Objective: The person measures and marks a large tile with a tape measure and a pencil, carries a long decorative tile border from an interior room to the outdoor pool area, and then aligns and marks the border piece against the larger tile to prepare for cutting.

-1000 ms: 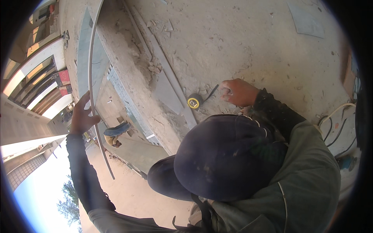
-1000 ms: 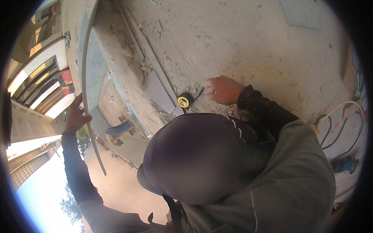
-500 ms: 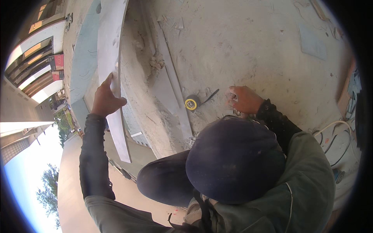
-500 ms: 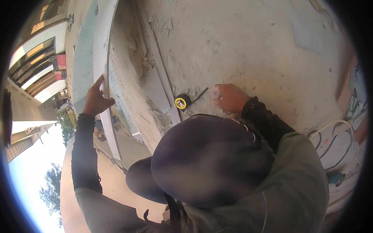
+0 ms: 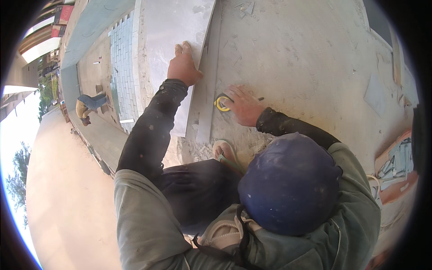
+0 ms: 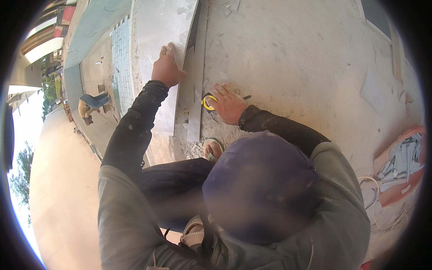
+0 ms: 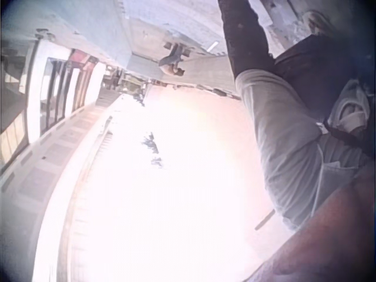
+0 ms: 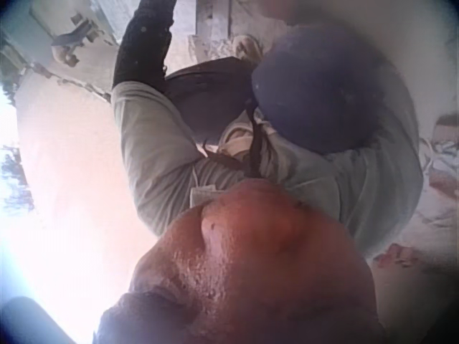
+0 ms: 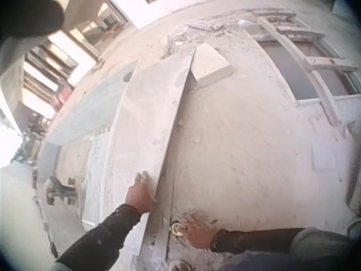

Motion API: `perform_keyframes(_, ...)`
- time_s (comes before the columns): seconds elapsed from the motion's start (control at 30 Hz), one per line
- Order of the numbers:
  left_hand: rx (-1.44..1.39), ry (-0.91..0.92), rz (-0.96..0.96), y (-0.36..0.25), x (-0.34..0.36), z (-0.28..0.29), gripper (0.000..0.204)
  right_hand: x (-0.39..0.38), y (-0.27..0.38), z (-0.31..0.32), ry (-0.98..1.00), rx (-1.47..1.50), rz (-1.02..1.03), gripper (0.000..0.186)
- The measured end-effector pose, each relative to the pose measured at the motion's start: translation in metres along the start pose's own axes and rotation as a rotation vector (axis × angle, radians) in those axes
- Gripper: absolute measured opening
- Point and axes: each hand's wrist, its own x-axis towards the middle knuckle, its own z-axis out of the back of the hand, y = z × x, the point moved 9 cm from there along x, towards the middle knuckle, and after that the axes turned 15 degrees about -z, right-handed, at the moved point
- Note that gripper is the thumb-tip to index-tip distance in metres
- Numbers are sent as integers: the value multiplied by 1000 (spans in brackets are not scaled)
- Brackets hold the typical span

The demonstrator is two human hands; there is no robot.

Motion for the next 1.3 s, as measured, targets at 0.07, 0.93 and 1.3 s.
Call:
perform_keyframes(0.07, -35, 21, 24, 0, 4, -13, 104, 10, 13, -11, -65, -28, 92, 51)
perform_keyframes(0.93, -716, 38, 220, 120, -192, 37, 64, -49, -82, 240, 62, 325, -910, 52)
perform_keyframes(1.3, -1213, 432, 783, -40, -736, 85, 54, -286, 63, 423, 1071, -664, -136, 15)
